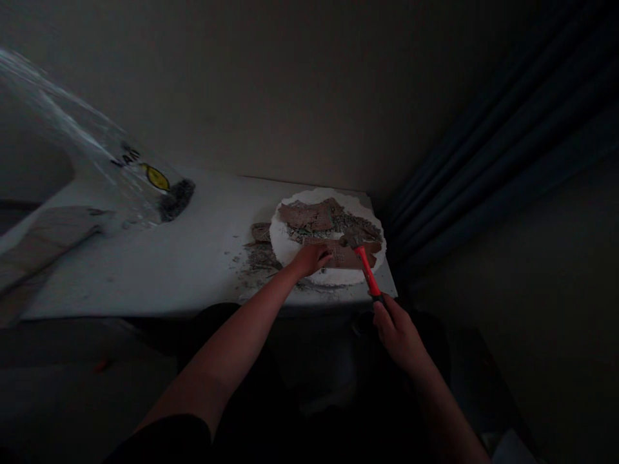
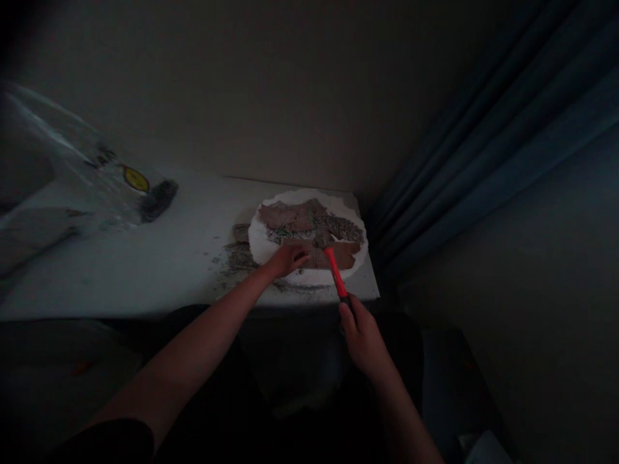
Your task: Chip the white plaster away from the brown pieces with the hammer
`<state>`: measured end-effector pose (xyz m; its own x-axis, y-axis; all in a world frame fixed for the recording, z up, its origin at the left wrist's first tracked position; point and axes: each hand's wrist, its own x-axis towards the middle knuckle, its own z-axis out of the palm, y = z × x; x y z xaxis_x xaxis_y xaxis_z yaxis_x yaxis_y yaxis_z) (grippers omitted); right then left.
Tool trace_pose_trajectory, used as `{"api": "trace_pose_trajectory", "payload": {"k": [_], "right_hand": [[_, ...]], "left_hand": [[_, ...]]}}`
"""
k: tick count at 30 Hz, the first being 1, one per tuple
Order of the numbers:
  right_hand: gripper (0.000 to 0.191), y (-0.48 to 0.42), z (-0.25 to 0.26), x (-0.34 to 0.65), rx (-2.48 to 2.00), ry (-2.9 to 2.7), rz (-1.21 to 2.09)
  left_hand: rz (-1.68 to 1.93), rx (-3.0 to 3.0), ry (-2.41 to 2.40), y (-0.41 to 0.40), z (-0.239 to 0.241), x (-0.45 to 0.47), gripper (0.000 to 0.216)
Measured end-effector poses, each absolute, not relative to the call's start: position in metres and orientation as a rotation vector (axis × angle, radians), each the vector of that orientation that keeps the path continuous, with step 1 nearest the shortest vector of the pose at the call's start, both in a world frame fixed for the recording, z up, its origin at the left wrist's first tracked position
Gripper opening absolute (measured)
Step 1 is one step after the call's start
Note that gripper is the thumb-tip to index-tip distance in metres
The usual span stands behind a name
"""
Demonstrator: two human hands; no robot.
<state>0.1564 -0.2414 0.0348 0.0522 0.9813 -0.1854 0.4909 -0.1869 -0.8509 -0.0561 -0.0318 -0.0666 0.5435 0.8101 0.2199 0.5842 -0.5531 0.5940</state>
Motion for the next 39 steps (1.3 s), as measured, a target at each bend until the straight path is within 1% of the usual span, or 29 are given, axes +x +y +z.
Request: {"api": "trace_pose_trajectory", "payload": {"k": [16,22,26,30,34,39], "right_hand": [[0.037,-0.238,0.024,0.138,-1.743,-1.566,0.977],[0.035,-0.236,0.021,0.134,-1.740,-1.565,0.965],[0.034,-0.237,0.023,0.131,-1.724,-1.531,0.928],[0.034,-0.238,0.022,0.130,-1.726,-1.533,0.994],[0.036,-0.238,0.017,0.130,-1.702,-1.520,0.969],[0.036,-0.238,0.016,0.129,-1.734,-1.545,0.972]], "left_hand": [[0.679,2.335,1.140,-0.035,-0.075,-0.056,0.025],[0.697,2.333,1.135,-0.033,-0.080,-0.055,0.030],[0.708,2.301,1.128,-0.033,-0.078,-0.055,0.028],[0.685,2.313,1.149,-0.034,-0.077,-0.056,0.027],[0.705,2.326,1.128,-0.035,-0.076,-0.057,0.024],[0.647,2.340,1.137,-0.035,-0.077,-0.057,0.023]]}}
